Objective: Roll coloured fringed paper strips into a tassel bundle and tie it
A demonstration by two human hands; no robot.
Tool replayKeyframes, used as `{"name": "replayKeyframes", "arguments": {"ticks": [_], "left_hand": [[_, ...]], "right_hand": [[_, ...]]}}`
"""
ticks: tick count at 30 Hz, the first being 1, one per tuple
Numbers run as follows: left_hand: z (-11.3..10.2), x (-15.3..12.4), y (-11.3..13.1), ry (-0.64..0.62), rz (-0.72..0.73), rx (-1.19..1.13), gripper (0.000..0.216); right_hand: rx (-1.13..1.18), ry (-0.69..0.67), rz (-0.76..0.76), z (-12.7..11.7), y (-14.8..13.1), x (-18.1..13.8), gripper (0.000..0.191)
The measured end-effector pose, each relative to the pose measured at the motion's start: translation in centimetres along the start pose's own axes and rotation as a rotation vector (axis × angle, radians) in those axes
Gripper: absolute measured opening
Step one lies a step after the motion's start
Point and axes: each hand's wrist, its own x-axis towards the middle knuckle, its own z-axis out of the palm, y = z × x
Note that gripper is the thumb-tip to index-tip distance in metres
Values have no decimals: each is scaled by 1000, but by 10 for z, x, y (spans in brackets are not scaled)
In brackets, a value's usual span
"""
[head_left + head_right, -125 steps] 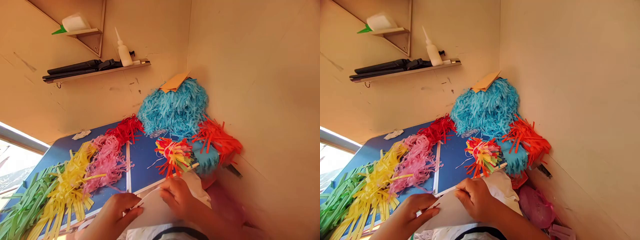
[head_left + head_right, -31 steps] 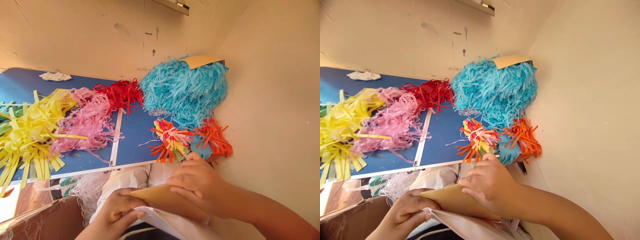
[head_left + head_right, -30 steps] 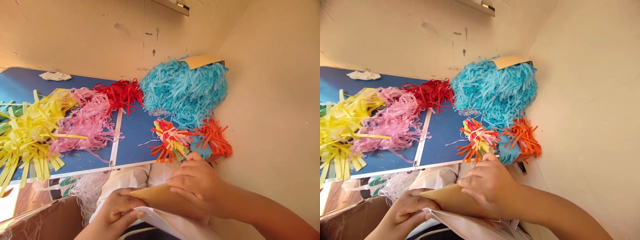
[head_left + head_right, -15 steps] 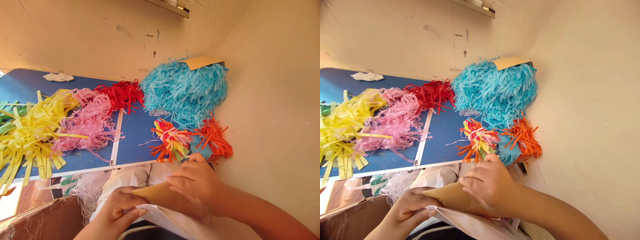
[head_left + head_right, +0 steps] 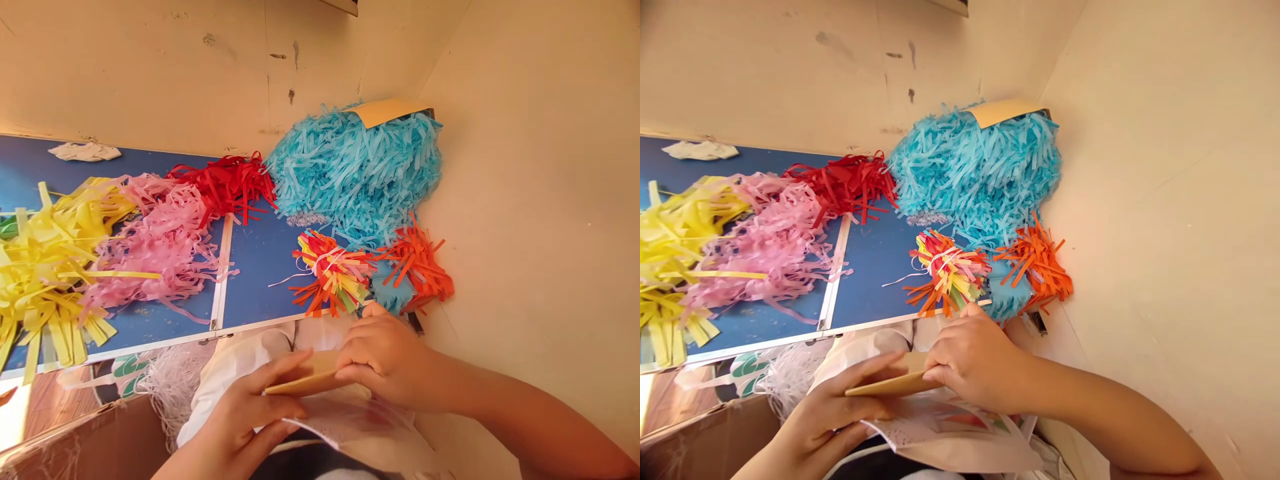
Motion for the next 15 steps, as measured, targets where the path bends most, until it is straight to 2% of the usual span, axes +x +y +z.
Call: {"name": "replayKeyframes", "arguments": {"ticks": [4, 10, 15], "left_hand": [[2, 7, 7, -4, -11, -91, 21], [0, 13, 12, 17, 1, -226, 23], [3, 11, 9, 28, 5, -230, 26]], "right_hand": [[25, 109, -91, 6, -1, -4, 28], [-254, 349, -327, 10, -3, -11, 16], [-439, 353, -517, 6, -1, -18, 14]]}}
